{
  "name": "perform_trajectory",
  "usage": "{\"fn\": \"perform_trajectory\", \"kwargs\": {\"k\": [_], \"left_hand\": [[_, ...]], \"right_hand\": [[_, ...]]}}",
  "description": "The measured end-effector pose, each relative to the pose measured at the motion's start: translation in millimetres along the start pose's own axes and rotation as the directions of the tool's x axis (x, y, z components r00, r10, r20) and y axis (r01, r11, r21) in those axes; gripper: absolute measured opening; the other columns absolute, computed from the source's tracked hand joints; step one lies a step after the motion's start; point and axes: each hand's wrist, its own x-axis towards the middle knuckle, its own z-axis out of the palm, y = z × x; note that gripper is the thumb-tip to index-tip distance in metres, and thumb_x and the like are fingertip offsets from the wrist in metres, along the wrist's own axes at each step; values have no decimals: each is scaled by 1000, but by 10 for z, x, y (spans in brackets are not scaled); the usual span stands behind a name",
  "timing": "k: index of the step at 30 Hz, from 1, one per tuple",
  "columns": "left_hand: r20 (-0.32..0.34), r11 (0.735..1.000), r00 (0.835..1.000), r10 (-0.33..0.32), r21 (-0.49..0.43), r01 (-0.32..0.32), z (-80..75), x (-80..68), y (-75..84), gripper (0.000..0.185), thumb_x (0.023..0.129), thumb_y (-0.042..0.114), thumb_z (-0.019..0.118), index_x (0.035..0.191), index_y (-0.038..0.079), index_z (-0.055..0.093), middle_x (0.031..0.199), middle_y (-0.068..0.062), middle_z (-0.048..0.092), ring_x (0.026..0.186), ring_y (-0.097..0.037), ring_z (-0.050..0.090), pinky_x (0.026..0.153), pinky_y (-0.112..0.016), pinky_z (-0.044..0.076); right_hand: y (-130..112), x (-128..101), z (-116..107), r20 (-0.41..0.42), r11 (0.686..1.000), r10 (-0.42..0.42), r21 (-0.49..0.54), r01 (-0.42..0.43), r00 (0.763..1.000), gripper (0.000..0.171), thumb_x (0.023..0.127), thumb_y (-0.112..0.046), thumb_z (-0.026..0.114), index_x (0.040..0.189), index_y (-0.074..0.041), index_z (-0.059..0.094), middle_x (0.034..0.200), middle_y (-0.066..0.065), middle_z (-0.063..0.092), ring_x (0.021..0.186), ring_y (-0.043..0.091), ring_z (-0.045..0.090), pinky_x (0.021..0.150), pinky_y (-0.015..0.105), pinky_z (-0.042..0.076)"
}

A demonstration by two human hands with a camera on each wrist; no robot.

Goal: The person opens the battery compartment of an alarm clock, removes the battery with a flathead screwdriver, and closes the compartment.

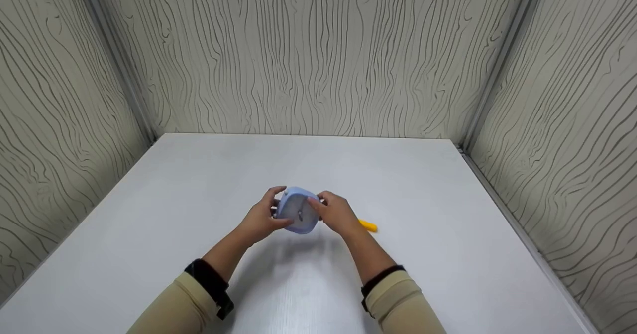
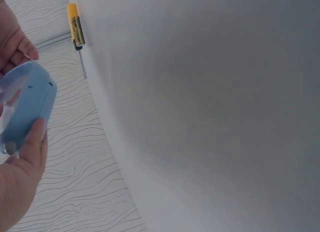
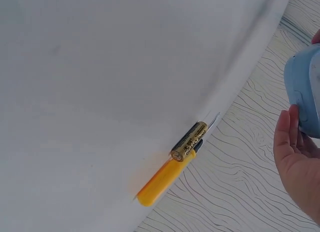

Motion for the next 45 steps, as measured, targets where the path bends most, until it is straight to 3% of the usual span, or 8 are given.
{"fn": "perform_trajectory", "kwargs": {"k": [6,14,21,24,29,32,38,45], "left_hand": [[14,991,999,41,125,-42,28,-6,-5,92,68,20,81,142,26,26,134,-10,44,119,-31,46,93,-47,43],[18,981,998,-65,182,61,97,0,-50,98,62,18,85,140,14,25,130,-16,45,119,-33,46,97,-45,40],[7,976,991,-132,173,129,98,29,-47,71,71,19,79,127,11,37,119,-15,53,112,-29,51,92,-39,45],[20,973,991,-132,192,126,106,38,-46,59,76,21,74,124,10,42,117,-14,53,111,-28,52,92,-39,45],[20,967,993,-113,233,105,115,38,-57,57,78,21,73,126,6,46,120,-15,54,113,-28,50,95,-40,42],[30,959,990,-140,251,128,124,42,-58,62,78,21,73,131,5,44,125,-15,52,117,-29,48,98,-40,39],[64,956,988,-140,268,118,143,51,-87,76,73,18,76,136,1,37,130,-18,49,122,-31,44,101,-41,36],[112,952,987,-113,296,75,145,50,-144,93,67,18,79,140,-5,26,132,-23,45,123,-34,42,103,-40,34]], "right_hand": [[0,23,31,-3,997,70,11,-70,998,44,90,-43,52,106,-3,61,91,8,63,75,19,62,71,34,54],[-32,-2,117,69,983,178,-64,-174,982,41,90,-41,52,99,-2,62,82,7,62,72,22,63,69,34,54],[1,1,147,87,970,236,-87,-229,968,34,92,-35,51,95,-3,62,80,7,62,72,22,62,70,35,54],[28,16,155,87,966,247,-98,-239,965,31,93,-32,50,94,-3,62,79,7,61,71,22,62,71,34,54],[75,40,186,94,963,252,-125,-240,963,26,93,-26,50,93,-3,61,77,7,59,71,22,61,70,34,54],[86,55,204,101,959,256,-154,-239,961,23,93,-24,52,95,-4,61,78,7,58,70,20,59,69,31,53],[74,65,224,112,944,272,-222,-243,956,31,90,-22,57,114,-2,57,85,6,58,72,19,59,68,28,53],[78,56,246,123,948,183,-285,-142,975,31,87,-16,61,114,-2,56,77,11,60,62,15,56,58,25,49]]}}
